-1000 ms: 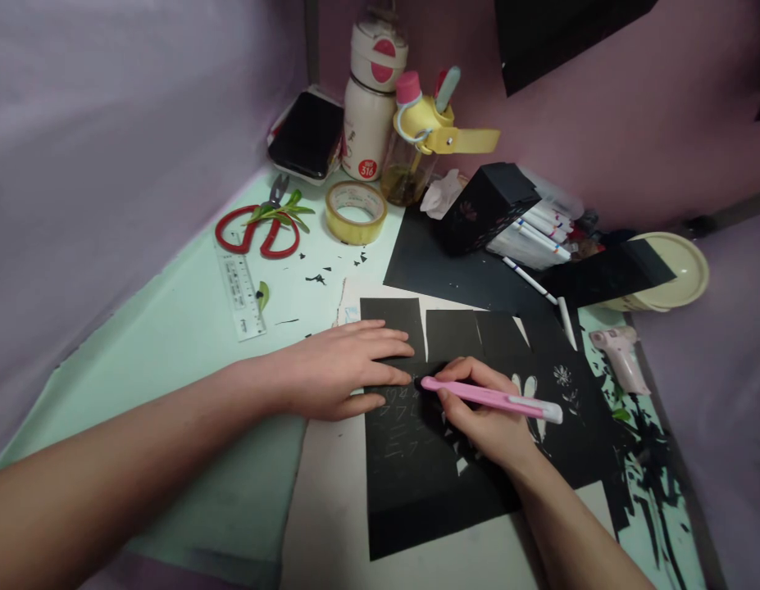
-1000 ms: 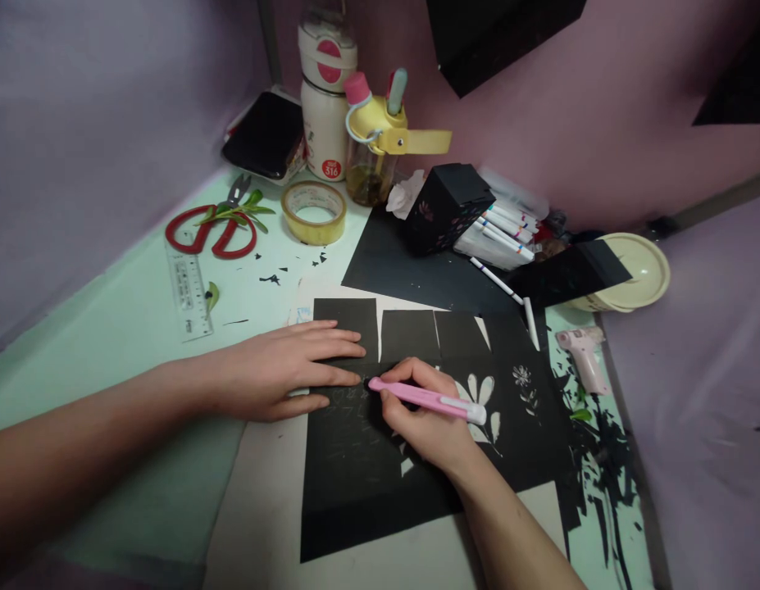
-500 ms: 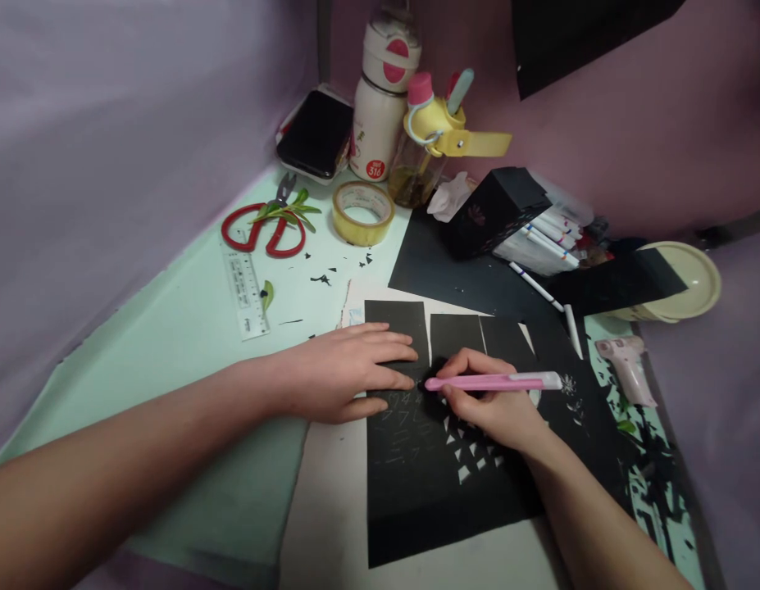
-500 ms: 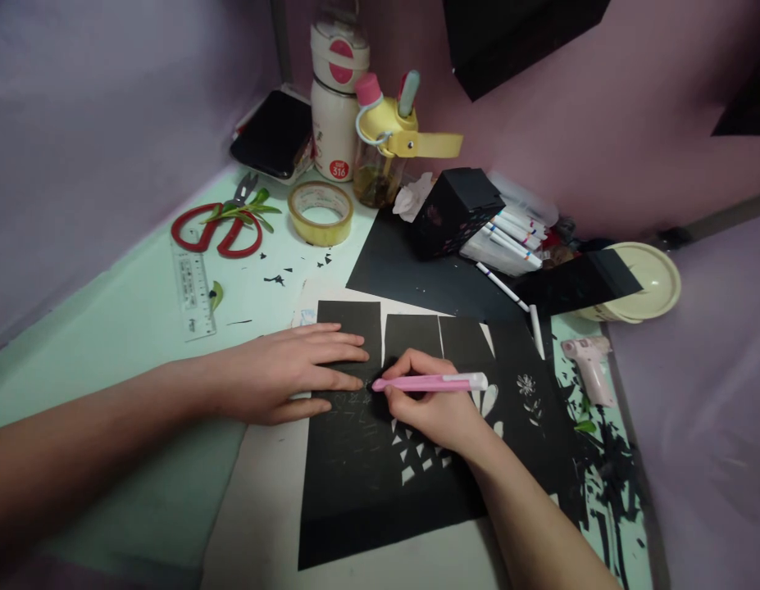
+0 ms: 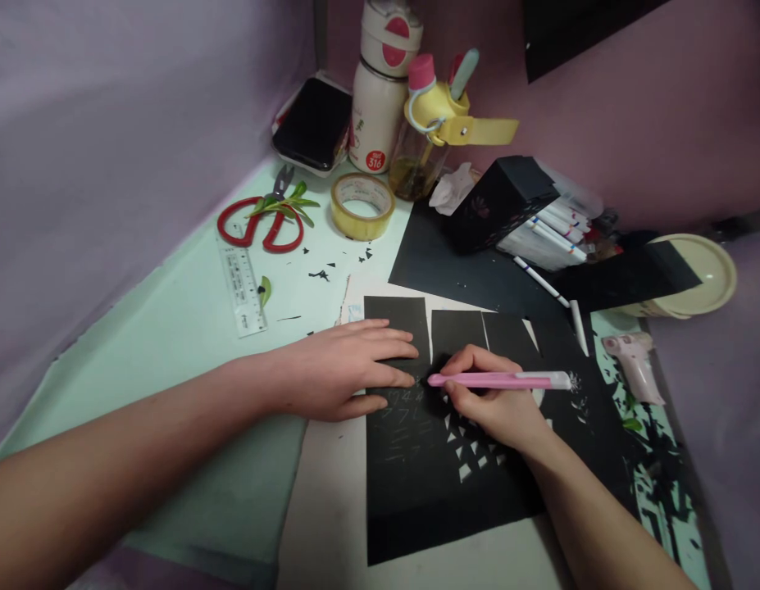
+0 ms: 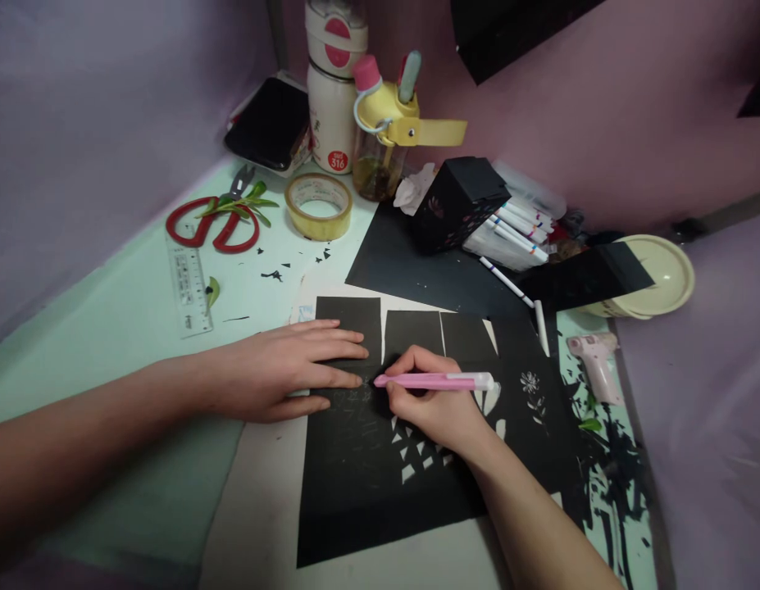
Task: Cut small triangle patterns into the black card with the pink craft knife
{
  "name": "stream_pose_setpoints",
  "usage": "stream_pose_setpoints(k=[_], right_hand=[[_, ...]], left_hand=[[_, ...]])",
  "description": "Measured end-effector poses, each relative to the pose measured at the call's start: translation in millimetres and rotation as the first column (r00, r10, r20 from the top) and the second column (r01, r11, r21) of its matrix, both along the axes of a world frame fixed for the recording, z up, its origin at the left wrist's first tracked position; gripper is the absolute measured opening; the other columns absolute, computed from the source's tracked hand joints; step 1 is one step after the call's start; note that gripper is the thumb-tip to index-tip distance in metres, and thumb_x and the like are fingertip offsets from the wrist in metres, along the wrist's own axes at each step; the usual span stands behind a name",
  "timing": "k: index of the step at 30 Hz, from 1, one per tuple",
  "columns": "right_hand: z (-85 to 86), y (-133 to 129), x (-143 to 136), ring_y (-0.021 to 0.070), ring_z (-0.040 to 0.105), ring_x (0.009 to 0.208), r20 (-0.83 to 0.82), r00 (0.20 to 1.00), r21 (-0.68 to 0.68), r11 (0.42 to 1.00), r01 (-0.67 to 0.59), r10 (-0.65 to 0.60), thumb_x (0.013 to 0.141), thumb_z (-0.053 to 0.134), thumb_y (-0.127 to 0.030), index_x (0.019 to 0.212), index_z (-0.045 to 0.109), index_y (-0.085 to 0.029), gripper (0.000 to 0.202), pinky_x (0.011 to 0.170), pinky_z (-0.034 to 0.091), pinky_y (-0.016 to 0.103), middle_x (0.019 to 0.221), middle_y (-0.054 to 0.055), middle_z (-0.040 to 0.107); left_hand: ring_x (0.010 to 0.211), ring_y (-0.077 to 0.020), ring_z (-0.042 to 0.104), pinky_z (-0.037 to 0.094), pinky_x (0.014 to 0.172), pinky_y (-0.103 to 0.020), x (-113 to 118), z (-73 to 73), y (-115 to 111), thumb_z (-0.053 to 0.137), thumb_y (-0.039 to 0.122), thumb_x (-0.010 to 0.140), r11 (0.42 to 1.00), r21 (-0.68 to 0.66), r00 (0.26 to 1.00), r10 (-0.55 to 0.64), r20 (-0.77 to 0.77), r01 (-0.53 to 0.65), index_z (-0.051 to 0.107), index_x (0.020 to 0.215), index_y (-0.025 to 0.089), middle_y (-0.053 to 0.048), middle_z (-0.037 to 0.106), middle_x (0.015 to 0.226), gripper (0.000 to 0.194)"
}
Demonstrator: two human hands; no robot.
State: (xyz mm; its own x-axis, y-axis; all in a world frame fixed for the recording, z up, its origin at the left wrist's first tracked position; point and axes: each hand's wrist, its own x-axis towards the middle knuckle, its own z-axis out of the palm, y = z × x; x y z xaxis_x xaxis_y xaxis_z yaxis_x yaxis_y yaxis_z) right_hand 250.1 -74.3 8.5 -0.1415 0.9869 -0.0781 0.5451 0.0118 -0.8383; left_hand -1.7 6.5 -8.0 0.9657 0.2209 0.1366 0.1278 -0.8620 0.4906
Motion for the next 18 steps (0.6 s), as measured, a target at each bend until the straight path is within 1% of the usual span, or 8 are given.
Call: stream_pose_setpoints(k=[8, 14, 18], right_hand=[[-0.9, -0.1, -0.4, 0.0139, 0.06, 0.057, 0.004, 1.0, 0.022, 1.0, 0.009, -0.009, 0.078, 0.066, -0.021, 0.072, 0.064, -0.02, 0.006, 0.052, 0.045, 0.024, 0.066, 0.0, 0.068], [-2.9, -1.0, 1.2, 0.0144, 0.061, 0.06, 0.011, 1.0, 0.028, 0.999, -0.019, 0.018, 0.079, 0.067, -0.021, 0.074, 0.065, -0.02, 0.005, 0.055, 0.047, 0.024, 0.07, 0.001, 0.069], [-2.9, -1.1, 1.4, 0.0146, 0.062, 0.061, 0.019, 0.999, 0.023, 0.999, -0.031, 0.03, 0.079, 0.067, -0.021, 0.075, 0.065, -0.02, 0.005, 0.055, 0.047, 0.024, 0.071, 0.001, 0.069]], left_hand=[[0.14, -0.0288, 0.042, 0.029, 0.119, -0.051, -0.2, -0.2, -0.3, 0.06, 0.028, 0.091, 1.0, -0.012, 0.999, 0.005, 0.047, -0.005, 0.061, 0.129, 0.024, -0.011, 0.052, 0.145, 0.038], [0.141, -0.028, 0.04, 0.028, 0.12, -0.051, -0.1, 1.0, -0.3, 0.058, 0.029, 0.093, 1.0, -0.002, 1.0, 0.002, 0.016, -0.002, 0.061, 0.129, 0.024, -0.011, 0.052, 0.146, 0.037], [0.141, -0.0281, 0.041, 0.028, 0.12, -0.051, -0.5, 0.0, -0.6, 0.059, 0.028, 0.092, 1.0, -0.013, 0.999, 0.007, 0.037, -0.007, 0.061, 0.129, 0.024, -0.01, 0.053, 0.145, 0.037]])
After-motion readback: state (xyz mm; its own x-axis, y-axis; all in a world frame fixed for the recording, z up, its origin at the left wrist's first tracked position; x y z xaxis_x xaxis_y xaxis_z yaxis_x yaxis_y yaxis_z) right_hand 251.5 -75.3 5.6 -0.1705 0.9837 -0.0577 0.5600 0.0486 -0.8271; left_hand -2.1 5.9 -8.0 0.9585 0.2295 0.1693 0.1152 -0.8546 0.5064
